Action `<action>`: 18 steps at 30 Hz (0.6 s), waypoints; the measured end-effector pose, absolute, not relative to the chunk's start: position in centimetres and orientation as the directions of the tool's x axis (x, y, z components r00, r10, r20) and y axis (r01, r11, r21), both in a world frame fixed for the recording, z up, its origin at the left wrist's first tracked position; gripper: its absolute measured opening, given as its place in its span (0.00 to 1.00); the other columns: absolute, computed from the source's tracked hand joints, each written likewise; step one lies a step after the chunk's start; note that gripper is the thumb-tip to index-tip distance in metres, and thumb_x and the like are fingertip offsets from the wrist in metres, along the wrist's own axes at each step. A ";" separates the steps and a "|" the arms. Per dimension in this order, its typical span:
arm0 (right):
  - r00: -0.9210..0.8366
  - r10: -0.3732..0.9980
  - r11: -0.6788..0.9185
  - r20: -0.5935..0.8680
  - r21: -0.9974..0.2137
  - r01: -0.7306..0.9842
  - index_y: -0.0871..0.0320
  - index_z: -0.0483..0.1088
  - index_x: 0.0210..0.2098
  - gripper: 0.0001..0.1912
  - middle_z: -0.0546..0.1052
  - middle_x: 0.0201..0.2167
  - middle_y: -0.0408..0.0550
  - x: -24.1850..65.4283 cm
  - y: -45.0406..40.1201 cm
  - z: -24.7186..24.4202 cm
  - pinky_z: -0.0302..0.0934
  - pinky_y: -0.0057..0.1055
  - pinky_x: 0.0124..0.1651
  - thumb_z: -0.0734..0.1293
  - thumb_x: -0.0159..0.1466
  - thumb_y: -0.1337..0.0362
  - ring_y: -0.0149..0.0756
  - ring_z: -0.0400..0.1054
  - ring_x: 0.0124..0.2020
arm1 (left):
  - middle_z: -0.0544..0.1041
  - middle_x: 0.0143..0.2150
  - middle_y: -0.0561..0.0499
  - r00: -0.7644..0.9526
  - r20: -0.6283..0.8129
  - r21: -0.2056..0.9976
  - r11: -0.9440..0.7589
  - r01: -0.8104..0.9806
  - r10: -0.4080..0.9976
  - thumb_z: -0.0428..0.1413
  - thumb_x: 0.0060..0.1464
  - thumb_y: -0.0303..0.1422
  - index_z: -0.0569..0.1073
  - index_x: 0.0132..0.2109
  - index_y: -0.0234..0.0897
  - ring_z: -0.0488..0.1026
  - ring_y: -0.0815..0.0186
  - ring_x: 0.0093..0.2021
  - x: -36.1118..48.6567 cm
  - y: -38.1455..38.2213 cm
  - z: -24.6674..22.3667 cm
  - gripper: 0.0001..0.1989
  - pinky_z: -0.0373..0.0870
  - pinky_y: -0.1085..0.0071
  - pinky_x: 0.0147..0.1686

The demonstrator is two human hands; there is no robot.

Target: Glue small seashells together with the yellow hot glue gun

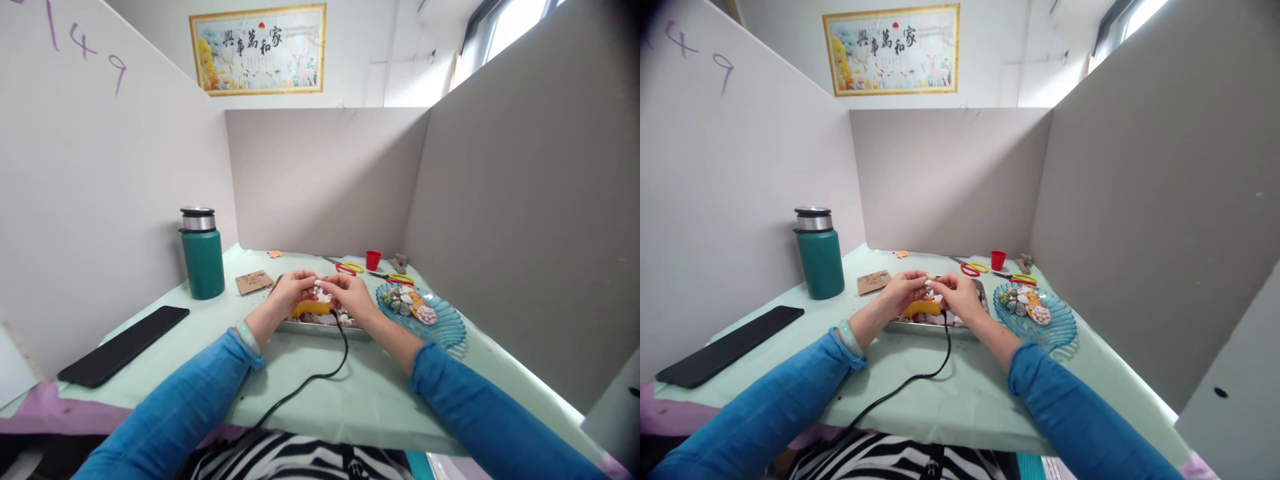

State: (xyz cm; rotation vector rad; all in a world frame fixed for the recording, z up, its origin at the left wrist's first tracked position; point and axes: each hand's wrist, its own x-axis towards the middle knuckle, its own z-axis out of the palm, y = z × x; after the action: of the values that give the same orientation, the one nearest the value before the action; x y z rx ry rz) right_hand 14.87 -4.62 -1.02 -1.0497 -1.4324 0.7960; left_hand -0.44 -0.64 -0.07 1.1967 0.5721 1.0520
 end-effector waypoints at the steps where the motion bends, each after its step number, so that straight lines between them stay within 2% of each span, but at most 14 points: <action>1: 0.031 0.926 0.366 0.376 -0.916 0.162 0.59 0.69 0.29 0.15 0.73 0.20 0.41 14.9 -4.6 -1.0 0.57 0.23 0.18 0.71 0.51 0.54 0.28 0.65 0.16 | 0.73 0.27 0.49 0.438 0.153 0.931 0.019 -0.364 0.886 0.65 0.42 0.26 0.73 0.32 0.28 0.70 0.73 0.24 -0.5 -0.6 0.0 0.09 0.68 0.75 0.27; 5: 0.014 0.940 0.328 0.342 -0.912 0.245 0.59 0.70 0.32 0.13 0.71 0.18 0.40 14.8 -4.8 -0.9 0.57 0.23 0.19 0.70 0.52 0.57 0.28 0.66 0.17 | 0.74 0.29 0.48 0.430 0.131 0.909 0.065 -0.412 0.893 0.63 0.43 0.23 0.74 0.34 0.27 0.70 0.73 0.24 -0.5 -0.5 0.2 0.08 0.68 0.75 0.27; 9: -0.019 0.927 0.363 0.376 -0.879 0.309 0.59 0.72 0.30 0.10 0.73 0.20 0.40 14.7 -5.0 -0.9 0.59 0.24 0.22 0.68 0.53 0.58 0.28 0.66 0.17 | 0.73 0.28 0.48 0.475 0.114 0.897 0.116 -0.427 0.873 0.62 0.44 0.22 0.74 0.34 0.27 0.70 0.74 0.23 -0.3 -0.6 0.1 0.07 0.68 0.77 0.26; 14: -0.017 0.905 0.411 0.425 -0.862 0.298 0.59 0.69 0.25 0.09 0.69 0.16 0.38 14.8 -4.9 -0.9 0.57 0.24 0.22 0.67 0.54 0.59 0.27 0.63 0.16 | 0.72 0.26 0.50 0.518 0.151 0.891 0.111 -0.441 0.842 0.63 0.44 0.24 0.75 0.35 0.27 0.67 0.76 0.21 0.0 -0.3 -0.7 0.08 0.68 0.77 0.25; 18: 0.008 0.893 0.435 0.450 -0.867 0.243 0.58 0.69 0.26 0.09 0.72 0.21 0.40 14.9 -4.5 -1.2 0.58 0.24 0.21 0.67 0.54 0.58 0.26 0.63 0.16 | 0.72 0.25 0.51 0.503 0.174 0.899 0.072 -0.432 0.847 0.63 0.43 0.25 0.75 0.35 0.28 0.67 0.76 0.21 0.0 -0.1 -0.8 0.09 0.69 0.76 0.26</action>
State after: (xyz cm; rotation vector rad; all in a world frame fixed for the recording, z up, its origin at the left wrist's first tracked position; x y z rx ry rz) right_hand 14.86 -4.54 -1.22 -1.0478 -1.5126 0.6922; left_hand -0.01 -0.13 -0.82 1.1281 0.4545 1.0120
